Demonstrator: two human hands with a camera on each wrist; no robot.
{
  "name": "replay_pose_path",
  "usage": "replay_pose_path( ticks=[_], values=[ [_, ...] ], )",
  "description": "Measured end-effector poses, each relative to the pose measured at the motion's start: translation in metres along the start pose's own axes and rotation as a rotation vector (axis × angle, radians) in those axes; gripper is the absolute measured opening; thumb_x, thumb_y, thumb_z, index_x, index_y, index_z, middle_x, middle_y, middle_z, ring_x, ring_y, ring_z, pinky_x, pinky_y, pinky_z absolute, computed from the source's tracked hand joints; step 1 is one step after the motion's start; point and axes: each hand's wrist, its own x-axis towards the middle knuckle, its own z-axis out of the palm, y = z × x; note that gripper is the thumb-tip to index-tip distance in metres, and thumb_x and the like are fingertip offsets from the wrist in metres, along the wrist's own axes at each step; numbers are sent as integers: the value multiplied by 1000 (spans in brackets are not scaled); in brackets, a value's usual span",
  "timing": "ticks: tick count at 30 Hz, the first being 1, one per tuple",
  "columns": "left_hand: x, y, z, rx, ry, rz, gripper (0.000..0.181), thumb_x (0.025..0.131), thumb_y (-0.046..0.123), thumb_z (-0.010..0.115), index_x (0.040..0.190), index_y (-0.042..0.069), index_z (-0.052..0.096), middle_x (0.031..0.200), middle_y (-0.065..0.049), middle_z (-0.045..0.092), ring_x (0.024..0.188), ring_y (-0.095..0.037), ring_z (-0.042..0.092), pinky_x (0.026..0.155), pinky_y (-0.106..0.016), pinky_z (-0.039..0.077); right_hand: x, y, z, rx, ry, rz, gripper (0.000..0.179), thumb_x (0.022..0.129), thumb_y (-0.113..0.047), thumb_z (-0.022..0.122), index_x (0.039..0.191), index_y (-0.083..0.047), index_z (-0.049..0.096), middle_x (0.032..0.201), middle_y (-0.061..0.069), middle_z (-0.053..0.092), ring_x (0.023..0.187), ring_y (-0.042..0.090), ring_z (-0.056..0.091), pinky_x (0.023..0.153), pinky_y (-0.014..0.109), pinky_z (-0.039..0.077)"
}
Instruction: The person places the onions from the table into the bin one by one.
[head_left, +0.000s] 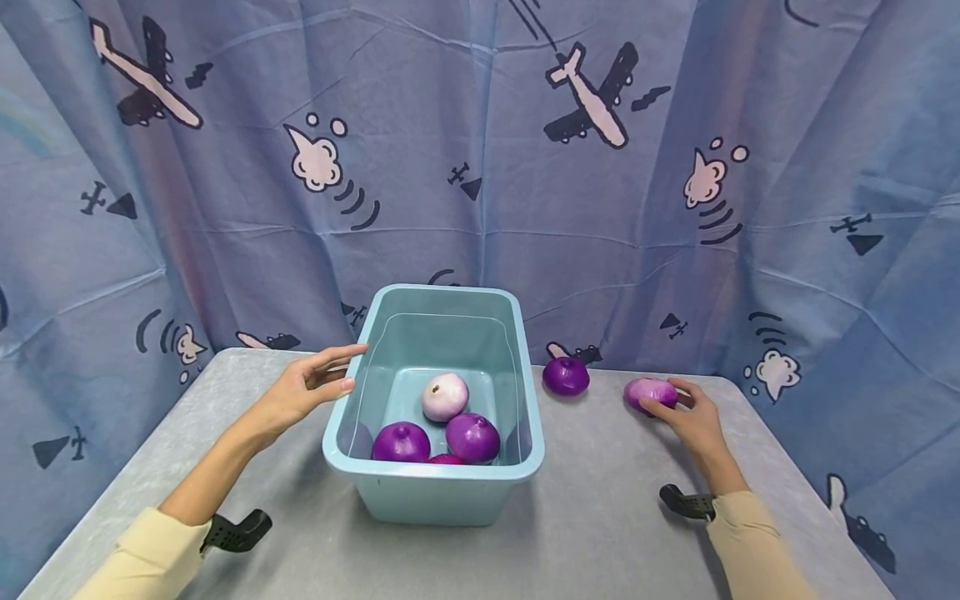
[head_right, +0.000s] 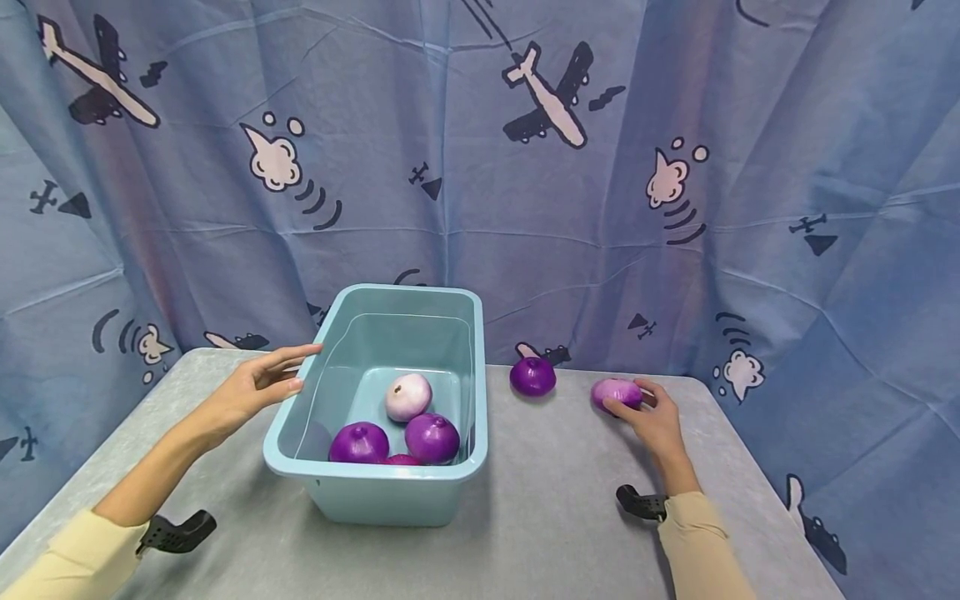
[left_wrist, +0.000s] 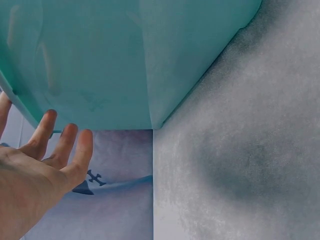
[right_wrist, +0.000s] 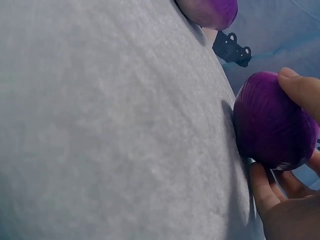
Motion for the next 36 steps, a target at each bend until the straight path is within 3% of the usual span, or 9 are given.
replay_pose_path(
  ticks=[8,28,30,33,36],
  values=[
    [0,-1,0,6,0,-2,53,101,21,67,151,14,51,148,-13,50,135,-36,46,105,-46,42,-3,-4,0,27,-3,5,97,87,-38,83,157,2,29,156,32,28,142,47,28,110,61,31],
    [-1,-1,0,9,3,-6,53,101,21,66,151,14,51,148,-14,50,135,-37,45,106,-52,39,-15,-25,-21,59,-143,-57,96,90,-41,79,158,1,26,158,32,23,141,49,26,108,63,32],
    [-1,0,0,10,3,-6,53,101,22,66,151,14,51,148,-14,50,135,-36,46,106,-49,40,-17,-29,-22,49,-155,-79,92,92,-40,78,157,1,27,157,31,25,139,48,30,108,57,37],
    [0,0,-1,-3,-1,0,53,101,21,67,151,13,51,148,-15,50,134,-36,46,105,-41,43,-19,-34,-23,41,-166,-122,86,93,-37,77,155,1,31,154,29,30,133,44,38,99,36,49],
    [0,0,-1,-16,-4,5,53,101,20,67,151,12,51,147,-15,51,134,-36,47,102,-32,45,-22,-40,-22,60,-188,-154,81,93,-31,78,153,1,34,151,26,35,129,40,41,85,18,50]
  ],
)
